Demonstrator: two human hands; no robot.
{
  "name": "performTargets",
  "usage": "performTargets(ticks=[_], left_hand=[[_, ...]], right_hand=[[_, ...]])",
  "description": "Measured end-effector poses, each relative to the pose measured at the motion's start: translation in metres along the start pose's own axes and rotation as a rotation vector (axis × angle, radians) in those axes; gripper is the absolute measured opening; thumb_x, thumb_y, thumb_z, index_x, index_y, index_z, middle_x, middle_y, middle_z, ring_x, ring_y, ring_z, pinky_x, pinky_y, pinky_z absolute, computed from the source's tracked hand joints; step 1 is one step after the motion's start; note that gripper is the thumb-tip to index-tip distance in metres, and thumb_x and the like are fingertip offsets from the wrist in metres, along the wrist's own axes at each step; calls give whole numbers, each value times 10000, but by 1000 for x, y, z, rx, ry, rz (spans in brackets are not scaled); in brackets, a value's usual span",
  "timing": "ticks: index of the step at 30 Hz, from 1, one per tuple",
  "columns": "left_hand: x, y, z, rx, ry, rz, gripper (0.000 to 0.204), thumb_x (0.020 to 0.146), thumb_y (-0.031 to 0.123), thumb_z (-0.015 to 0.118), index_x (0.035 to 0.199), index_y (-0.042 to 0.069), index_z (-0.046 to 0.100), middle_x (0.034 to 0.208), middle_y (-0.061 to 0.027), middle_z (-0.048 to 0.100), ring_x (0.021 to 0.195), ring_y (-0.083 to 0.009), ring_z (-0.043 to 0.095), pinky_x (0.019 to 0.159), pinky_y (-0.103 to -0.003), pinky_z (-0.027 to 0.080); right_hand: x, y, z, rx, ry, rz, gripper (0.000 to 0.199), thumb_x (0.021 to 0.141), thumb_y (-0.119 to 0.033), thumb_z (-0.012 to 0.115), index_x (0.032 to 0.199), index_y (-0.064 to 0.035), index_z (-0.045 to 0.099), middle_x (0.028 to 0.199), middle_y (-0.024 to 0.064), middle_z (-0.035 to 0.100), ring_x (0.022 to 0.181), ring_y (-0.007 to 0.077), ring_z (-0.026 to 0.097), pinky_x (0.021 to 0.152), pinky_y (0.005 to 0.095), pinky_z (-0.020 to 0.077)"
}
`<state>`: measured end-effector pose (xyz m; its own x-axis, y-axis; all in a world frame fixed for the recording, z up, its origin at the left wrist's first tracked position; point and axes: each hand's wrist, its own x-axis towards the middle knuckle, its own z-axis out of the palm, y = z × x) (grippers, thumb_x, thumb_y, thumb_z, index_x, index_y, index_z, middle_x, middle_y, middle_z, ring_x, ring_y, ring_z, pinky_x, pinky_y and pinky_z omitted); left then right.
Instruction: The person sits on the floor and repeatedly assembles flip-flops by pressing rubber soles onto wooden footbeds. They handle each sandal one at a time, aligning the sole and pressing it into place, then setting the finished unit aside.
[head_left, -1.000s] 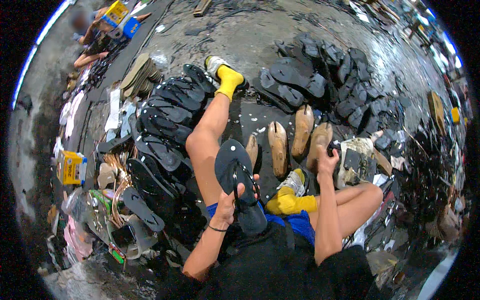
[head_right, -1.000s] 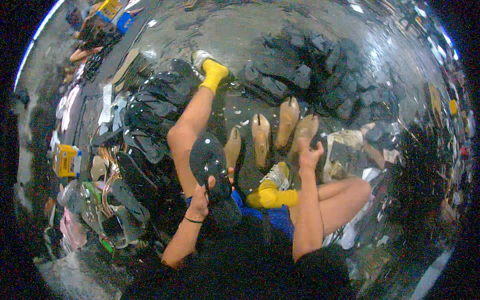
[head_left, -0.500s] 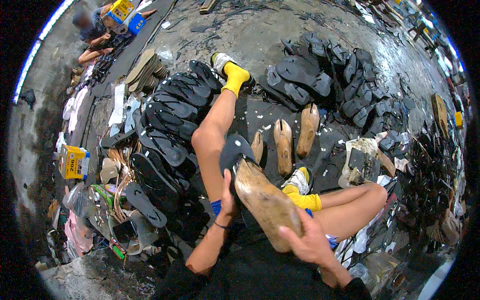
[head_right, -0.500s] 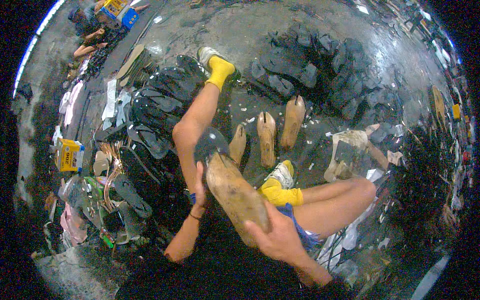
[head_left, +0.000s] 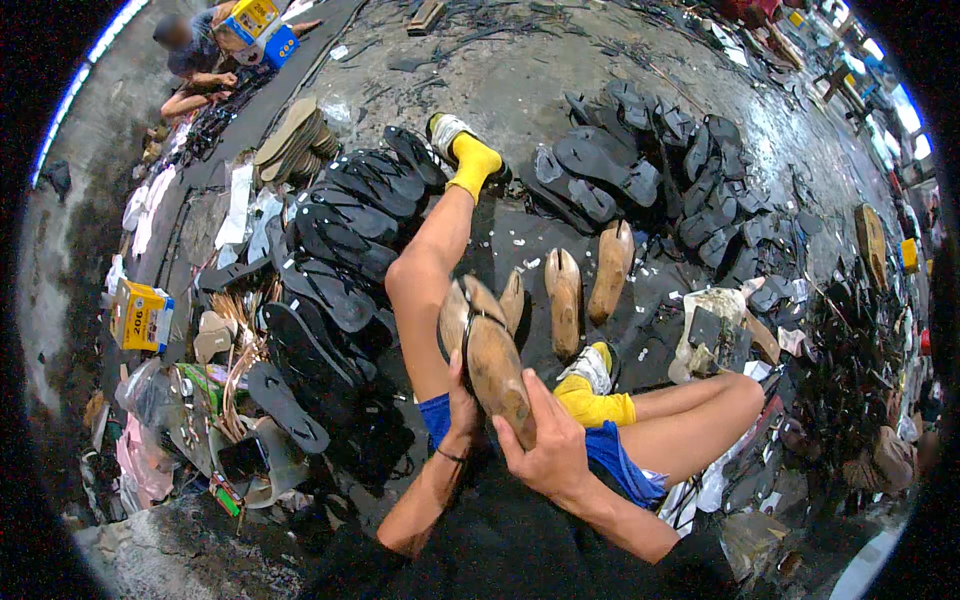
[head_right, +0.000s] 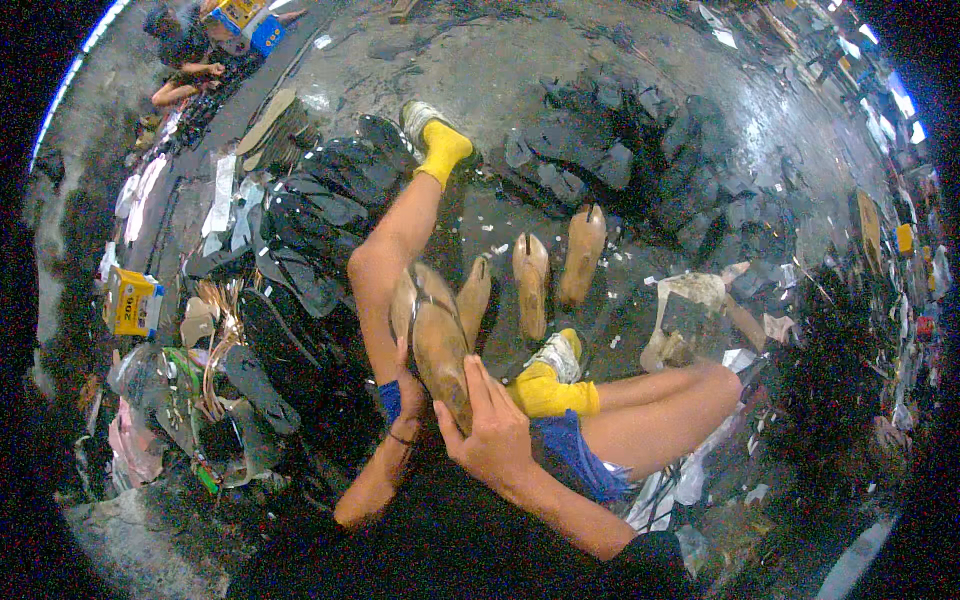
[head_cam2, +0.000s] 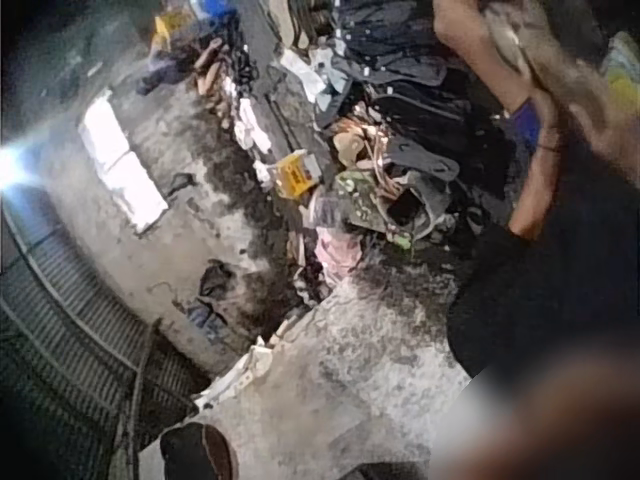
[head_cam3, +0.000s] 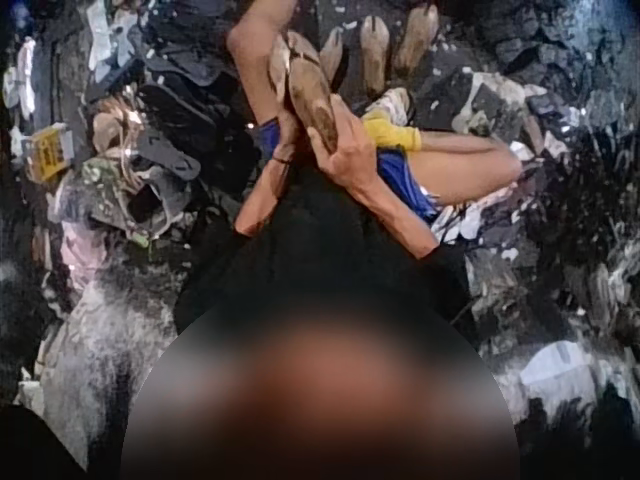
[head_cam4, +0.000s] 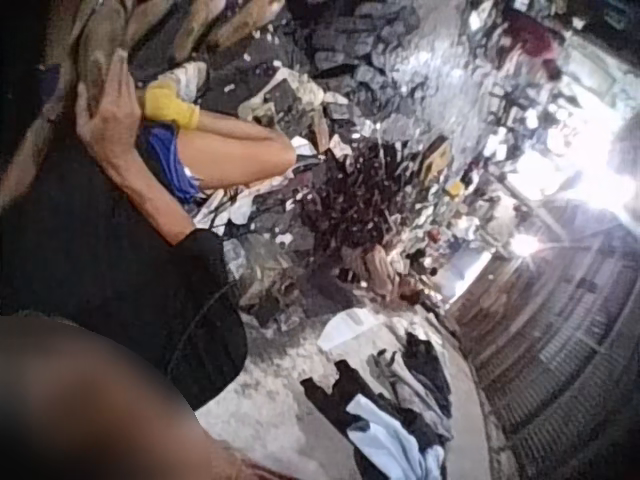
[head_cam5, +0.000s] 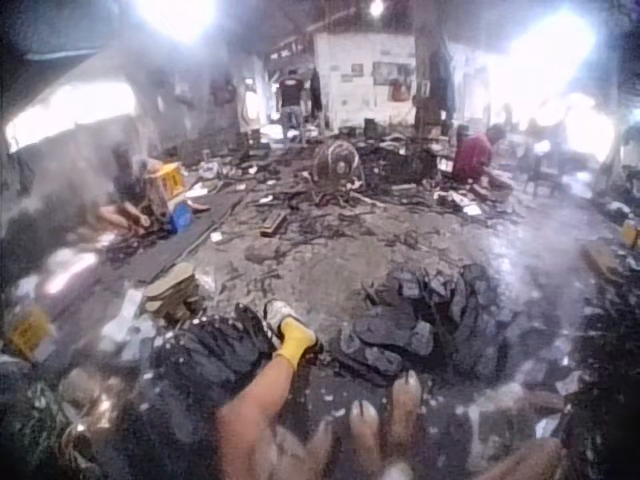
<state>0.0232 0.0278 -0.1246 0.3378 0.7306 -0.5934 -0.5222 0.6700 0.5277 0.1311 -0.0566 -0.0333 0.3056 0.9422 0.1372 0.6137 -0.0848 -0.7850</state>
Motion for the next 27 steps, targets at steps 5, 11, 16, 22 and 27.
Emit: performTargets(ticks=[5, 11, 16, 22, 27], left_hand=[[7, 10, 18, 583, -121, 67, 707, 928, 375, 675, 1428, 9, 336, 1209, -136, 580, 1072, -214, 603, 947, -356, 498], [3, 27, 34, 499, -234, 172, 884, 845, 404, 766, 1448, -7, 266, 1246, -149, 542, 1140, -217, 550, 995, -352, 460], [5, 34, 37, 607, -253, 163, 895, 851, 464, 745, 1457, 0, 278, 1305, -139, 512, 1175, -219, 530, 1035, -355, 426], [-36, 51, 27, 443, -380, -49, 970, 828, 418, 748, 1521, 15, 203, 1439, -136, 438, 1299, -246, 464, 1081, -380, 384], [-100, 53, 33, 381, -550, -120, 1370, 577, 622, 851, 1549, -3, 117, 1515, -151, 337, 1383, -267, 378, 1145, -403, 301]], right_hand=[[10, 10, -8, -97, 88, -17, 699, 827, -181, 735, 1372, 129, 426, 1330, 323, 530, 1186, 460, 560, 1006, 454, 464], [14, 17, -23, 46, -60, -27, 890, 714, -274, 822, 1408, 84, 395, 1355, 298, 511, 1205, 427, 553, 1013, 450, 457], [-4, 23, -26, -18, -316, 193, 993, 681, -366, 855, 1413, 68, 343, 1350, 286, 508, 1235, 420, 533, 1026, 453, 460], [-24, 40, -35, 550, -308, 252, 703, 878, -389, 690, 1346, 76, 447, 1293, 207, 584, 1253, 302, 533, 1096, 398, 371], [-56, 16, -46, 1063, -381, 690, 445, 1076, -332, 365, 1281, 2, 578, 1278, 69, 608, 1211, 179, 510, 1082, 356, 365]])
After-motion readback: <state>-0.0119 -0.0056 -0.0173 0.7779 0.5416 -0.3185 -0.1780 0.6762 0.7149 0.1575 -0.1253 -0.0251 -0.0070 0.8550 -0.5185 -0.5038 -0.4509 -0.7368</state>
